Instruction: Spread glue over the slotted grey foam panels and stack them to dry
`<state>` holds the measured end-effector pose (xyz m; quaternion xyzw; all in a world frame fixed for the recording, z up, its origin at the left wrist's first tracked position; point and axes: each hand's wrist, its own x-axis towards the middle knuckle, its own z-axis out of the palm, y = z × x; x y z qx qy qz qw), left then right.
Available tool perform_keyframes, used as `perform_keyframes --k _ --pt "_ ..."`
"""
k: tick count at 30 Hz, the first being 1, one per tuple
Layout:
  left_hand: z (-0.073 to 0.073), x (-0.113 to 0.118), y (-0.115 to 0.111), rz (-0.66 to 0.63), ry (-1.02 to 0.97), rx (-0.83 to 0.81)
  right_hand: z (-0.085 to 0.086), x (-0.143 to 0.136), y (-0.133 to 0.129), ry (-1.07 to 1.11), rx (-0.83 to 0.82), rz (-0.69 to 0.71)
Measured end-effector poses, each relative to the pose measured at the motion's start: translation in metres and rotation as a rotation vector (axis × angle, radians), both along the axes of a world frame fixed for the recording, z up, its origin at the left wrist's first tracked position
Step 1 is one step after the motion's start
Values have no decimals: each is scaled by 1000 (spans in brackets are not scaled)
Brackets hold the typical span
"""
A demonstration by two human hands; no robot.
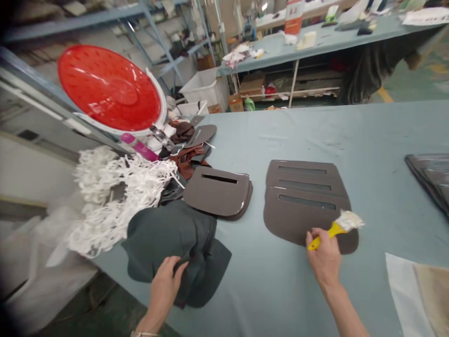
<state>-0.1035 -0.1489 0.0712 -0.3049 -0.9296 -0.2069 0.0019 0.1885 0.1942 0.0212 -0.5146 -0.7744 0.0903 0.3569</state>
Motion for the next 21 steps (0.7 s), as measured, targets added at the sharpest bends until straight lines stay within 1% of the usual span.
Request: perform_keyframes --k 1,2,4,5,6,7,9,10,12,14,15,17,19,21 --pt "-1 -1 2 -46 -80 47 4 -18 -21 50 -46 100" --pt "0 0 9 -68 -153 97 10 -37 -42 102 -111 216" --pt "4 11 33 -69 -294 197 22 -69 -81 188 -298 496" --pt "8 19 48 -64 -362 249 27 -82 -98 218 -404 600" --pt "11 28 63 -62 -430 298 32 -92 -113 256 -499 671" --pt "15 38 77 -68 -496 343 36 -99 -124 297 -584 714" --pt "19 57 103 -114 -618 420 41 -104 -136 403 -686 710" --pt "20 66 114 -144 -671 451 42 -103 -137 459 -699 682" --pt "19 80 131 -203 -761 487 42 -92 -128 543 -653 600" --pt "12 91 143 -264 -800 482 41 -73 -109 561 -543 512" --pt "8 95 148 -300 -786 467 41 -62 -97 540 -480 468" --pt "-4 100 156 -398 -660 420 41 -37 -74 460 -360 376" --pt "-17 103 164 -485 -429 363 41 -14 -53 366 -273 296" --pt "-30 104 170 -490 -179 281 39 3 -37 295 -225 232"
